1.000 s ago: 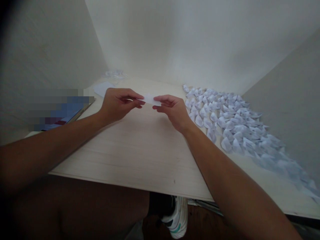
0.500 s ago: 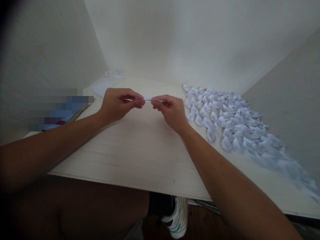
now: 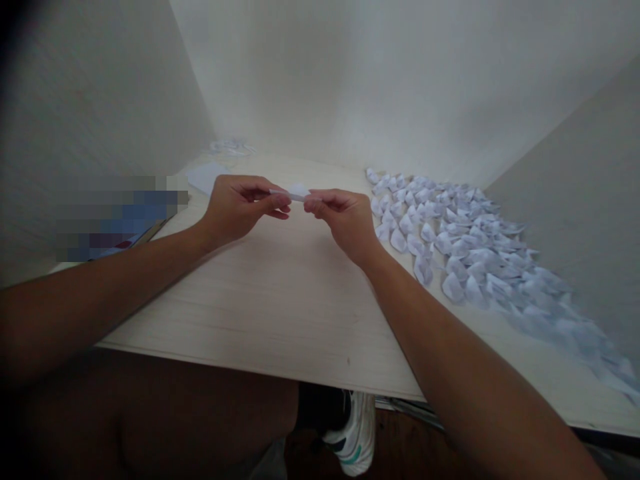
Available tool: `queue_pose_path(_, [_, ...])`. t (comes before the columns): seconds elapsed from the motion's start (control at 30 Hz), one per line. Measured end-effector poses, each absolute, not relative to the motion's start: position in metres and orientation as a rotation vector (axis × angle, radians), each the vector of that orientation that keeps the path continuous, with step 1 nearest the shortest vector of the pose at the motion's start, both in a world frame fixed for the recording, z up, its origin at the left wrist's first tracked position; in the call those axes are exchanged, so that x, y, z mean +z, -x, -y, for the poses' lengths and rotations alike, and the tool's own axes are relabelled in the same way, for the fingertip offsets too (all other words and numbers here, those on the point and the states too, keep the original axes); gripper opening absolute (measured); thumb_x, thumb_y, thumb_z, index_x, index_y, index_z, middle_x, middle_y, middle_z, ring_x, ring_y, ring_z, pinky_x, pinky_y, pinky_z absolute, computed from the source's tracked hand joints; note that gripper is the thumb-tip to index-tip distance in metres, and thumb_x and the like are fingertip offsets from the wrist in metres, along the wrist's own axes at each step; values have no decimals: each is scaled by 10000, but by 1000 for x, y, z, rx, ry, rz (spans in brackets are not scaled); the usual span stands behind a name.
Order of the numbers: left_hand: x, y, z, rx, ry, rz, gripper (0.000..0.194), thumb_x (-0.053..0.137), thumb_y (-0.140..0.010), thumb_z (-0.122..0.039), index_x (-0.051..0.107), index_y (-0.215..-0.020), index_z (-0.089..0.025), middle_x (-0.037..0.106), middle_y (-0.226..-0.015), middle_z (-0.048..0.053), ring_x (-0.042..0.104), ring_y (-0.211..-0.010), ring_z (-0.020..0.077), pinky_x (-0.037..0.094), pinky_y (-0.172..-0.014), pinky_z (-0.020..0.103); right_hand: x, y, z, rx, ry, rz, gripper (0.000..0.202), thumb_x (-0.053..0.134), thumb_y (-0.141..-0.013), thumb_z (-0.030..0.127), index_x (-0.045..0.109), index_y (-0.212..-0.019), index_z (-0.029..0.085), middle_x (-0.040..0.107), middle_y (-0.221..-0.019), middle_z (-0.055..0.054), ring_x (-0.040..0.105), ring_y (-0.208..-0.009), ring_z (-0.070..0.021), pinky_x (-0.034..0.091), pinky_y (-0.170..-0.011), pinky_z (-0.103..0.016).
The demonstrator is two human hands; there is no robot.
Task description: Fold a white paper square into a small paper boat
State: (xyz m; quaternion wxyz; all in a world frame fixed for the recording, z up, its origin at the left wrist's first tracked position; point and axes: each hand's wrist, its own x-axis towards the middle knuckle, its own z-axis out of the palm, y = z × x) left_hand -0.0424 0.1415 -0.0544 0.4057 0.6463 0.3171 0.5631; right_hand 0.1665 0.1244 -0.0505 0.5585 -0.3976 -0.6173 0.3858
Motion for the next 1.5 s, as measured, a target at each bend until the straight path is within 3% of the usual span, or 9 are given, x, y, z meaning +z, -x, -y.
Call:
queue_pose_path(0.13, [-52, 42, -139, 1401, -1632, -811, 393, 943, -735, -495, 801, -820, -139, 798, -758, 63, 803, -702, 203, 718, -666, 304, -49, -166, -122, 984, 940, 1400, 362, 960, -688, 551, 827, -816, 240, 797, -816, -23, 706, -748, -147, 598, -716, -305])
queue_pose_path(0.4, [-51, 39, -135, 1394, -1542, -798, 349, 934, -759, -420, 747, -834, -134, 797, -790, 65, 817, -761, 220, 729, -701, 338, -51, -163, -123, 1067, 867, 1315, 312, 977, -697, 434, 756, -761, 223, 763, -743, 7, 697, -696, -122, 586, -740, -295])
queue_pose_path(0.53, [-51, 38, -136, 1427, -1510, -802, 340, 943, -749, -367, 699, -828, -144, 773, -747, 44, 816, -760, 220, 725, -708, 342, -51, -160, -121, 968, 919, 1349, 358, 945, -739, 492, 719, -794, 220, 760, -749, -4, 719, -712, -145, 596, -747, -322])
queue_pose_path(0.87, [-51, 35, -135, 1449, -1490, -833, 386, 943, -743, -409, 649, -834, -176, 754, -722, 19, 810, -715, 212, 711, -681, 325, -50, -152, -114, 821, 968, 1390, 479, 884, -767, 637, 614, -833, 247, 754, -759, -1, 746, -668, -160, 568, -634, -298])
queue_pose_path(1.2, [-56, 29, -137, 1509, -1400, -826, 381, 889, -806, -337, 541, -912, -224, 698, -711, -47, 787, -691, 170, 704, -692, 313, -51, -153, -116, 837, 943, 1370, 545, 904, -760, 586, 469, -903, 290, 695, -727, 56, 757, -696, -164, 588, -673, -295])
queue_pose_path(1.5, [-58, 27, -134, 1567, -1500, -891, 310, 818, -881, -367, 542, -914, -229, 684, -770, -29, 789, -758, 164, 708, -754, 317, -54, -149, -115, 833, 909, 1370, 462, 851, -836, 560, 479, -899, 293, 646, -797, 41, 750, -843, -174, 591, -790, -327])
